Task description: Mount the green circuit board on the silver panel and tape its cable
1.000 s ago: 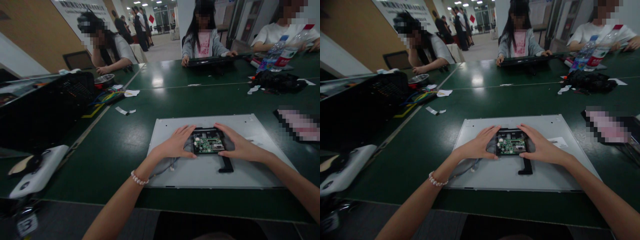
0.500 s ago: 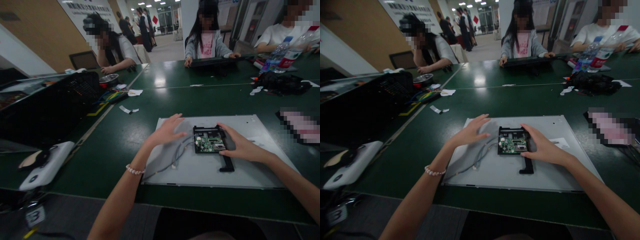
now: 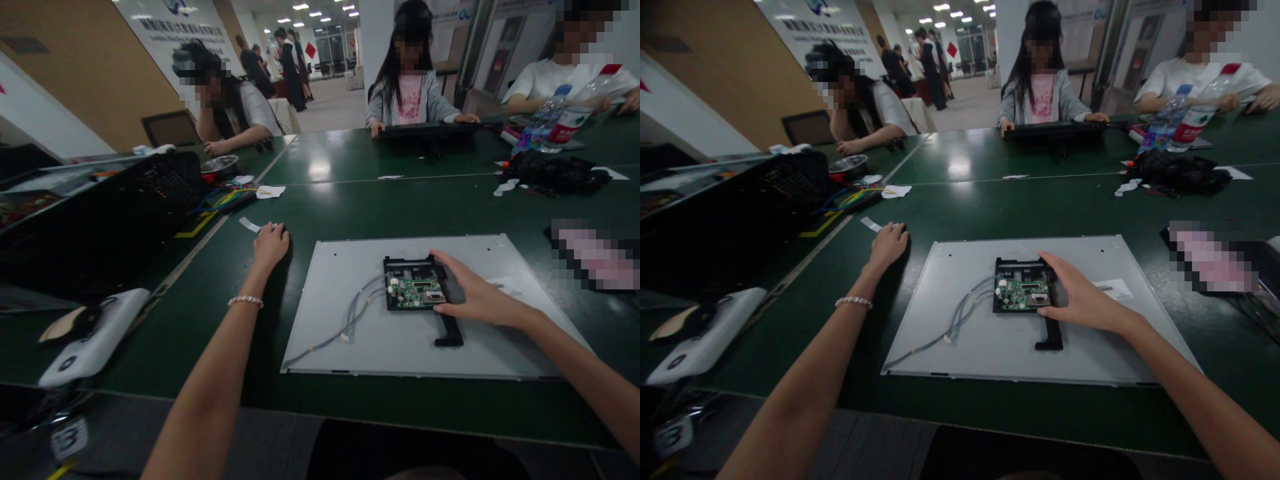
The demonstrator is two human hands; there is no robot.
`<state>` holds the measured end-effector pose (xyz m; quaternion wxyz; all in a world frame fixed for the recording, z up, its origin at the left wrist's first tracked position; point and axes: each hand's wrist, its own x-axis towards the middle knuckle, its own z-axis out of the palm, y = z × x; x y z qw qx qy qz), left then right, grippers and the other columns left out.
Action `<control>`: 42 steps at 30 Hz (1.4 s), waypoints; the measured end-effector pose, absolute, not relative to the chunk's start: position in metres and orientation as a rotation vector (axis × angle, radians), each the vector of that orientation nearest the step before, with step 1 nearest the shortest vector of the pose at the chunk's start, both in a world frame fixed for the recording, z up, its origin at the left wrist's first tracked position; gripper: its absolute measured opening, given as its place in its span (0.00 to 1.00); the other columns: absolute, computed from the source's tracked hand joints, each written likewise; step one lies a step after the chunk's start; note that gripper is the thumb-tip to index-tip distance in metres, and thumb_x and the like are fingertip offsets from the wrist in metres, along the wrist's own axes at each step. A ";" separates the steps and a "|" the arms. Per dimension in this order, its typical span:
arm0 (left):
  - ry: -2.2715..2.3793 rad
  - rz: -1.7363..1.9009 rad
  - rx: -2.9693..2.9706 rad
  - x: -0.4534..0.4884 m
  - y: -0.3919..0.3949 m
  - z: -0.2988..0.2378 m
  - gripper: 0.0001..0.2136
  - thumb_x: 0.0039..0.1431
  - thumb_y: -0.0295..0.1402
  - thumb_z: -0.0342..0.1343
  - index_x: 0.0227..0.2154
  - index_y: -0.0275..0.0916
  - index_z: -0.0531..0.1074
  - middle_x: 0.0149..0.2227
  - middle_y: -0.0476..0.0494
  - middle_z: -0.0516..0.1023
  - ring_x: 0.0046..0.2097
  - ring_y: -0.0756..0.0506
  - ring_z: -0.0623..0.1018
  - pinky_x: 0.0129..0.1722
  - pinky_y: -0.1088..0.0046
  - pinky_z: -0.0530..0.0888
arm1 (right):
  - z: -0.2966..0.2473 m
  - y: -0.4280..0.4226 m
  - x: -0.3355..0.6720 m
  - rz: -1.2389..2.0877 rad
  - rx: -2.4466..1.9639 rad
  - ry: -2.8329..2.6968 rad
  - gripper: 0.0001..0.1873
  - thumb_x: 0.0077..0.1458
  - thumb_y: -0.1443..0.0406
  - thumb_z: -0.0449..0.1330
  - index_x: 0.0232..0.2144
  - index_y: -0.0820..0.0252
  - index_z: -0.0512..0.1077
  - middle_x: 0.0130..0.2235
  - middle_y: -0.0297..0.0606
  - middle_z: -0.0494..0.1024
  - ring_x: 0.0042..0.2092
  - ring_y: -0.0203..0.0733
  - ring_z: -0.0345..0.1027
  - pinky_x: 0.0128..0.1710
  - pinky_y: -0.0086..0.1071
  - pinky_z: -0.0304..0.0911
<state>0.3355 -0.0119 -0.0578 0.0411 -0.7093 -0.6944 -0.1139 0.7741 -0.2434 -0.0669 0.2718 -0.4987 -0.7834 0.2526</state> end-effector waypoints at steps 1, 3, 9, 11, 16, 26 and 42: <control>-2.122 -0.350 -2.176 0.335 -0.011 -0.059 0.21 0.66 0.36 0.43 0.59 0.35 0.65 0.64 0.31 0.63 0.64 0.34 0.62 0.60 0.51 0.62 | -0.068 -0.243 0.775 0.680 -1.344 -2.108 0.52 0.52 0.53 0.65 0.69 0.44 0.38 0.69 0.44 0.50 0.68 0.62 0.46 0.65 0.63 0.46; -2.112 -0.355 -2.180 0.336 -0.009 -0.059 0.20 0.66 0.36 0.43 0.57 0.34 0.66 0.61 0.31 0.66 0.62 0.35 0.65 0.59 0.53 0.62 | -0.069 -0.243 0.776 0.682 -1.357 -2.108 0.53 0.52 0.53 0.64 0.69 0.44 0.37 0.70 0.43 0.50 0.68 0.62 0.45 0.65 0.63 0.46; -2.113 -0.408 -2.136 0.339 -0.010 -0.058 0.18 0.64 0.35 0.44 0.51 0.33 0.70 0.54 0.31 0.73 0.55 0.37 0.71 0.54 0.60 0.67 | -0.068 -0.243 0.775 0.678 -1.359 -2.109 0.53 0.52 0.53 0.64 0.69 0.44 0.37 0.70 0.43 0.49 0.68 0.62 0.45 0.65 0.63 0.46; -2.110 -0.437 -2.121 0.338 -0.012 -0.057 0.17 0.64 0.34 0.45 0.50 0.33 0.71 0.52 0.32 0.75 0.53 0.37 0.72 0.53 0.62 0.68 | -0.067 -0.243 0.773 0.677 -1.359 -2.105 0.53 0.52 0.54 0.65 0.69 0.44 0.37 0.70 0.43 0.50 0.68 0.62 0.46 0.65 0.63 0.46; -2.078 -0.572 -2.054 0.336 -0.018 -0.050 0.18 0.64 0.31 0.44 0.50 0.32 0.73 0.52 0.34 0.76 0.52 0.38 0.74 0.53 0.63 0.68 | -0.065 -0.243 0.773 0.679 -1.364 -2.101 0.53 0.52 0.53 0.64 0.69 0.45 0.38 0.70 0.43 0.50 0.68 0.61 0.46 0.65 0.60 0.46; -1.546 -1.133 -2.460 0.433 -0.068 -0.022 0.19 0.63 0.28 0.50 0.56 0.39 0.69 0.44 0.46 0.82 0.46 0.45 0.80 0.50 0.69 0.72 | -0.070 -0.241 0.774 0.660 -1.343 -2.101 0.53 0.51 0.53 0.64 0.70 0.45 0.38 0.69 0.44 0.51 0.68 0.61 0.47 0.65 0.61 0.47; -0.925 -0.621 -3.033 0.522 -0.123 -0.049 0.12 0.64 0.28 0.51 0.45 0.38 0.78 0.44 0.41 0.82 0.45 0.42 0.80 0.47 0.64 0.74 | -0.066 -0.242 0.772 0.645 -1.341 -2.114 0.53 0.51 0.54 0.65 0.69 0.46 0.37 0.68 0.46 0.52 0.68 0.61 0.48 0.65 0.60 0.47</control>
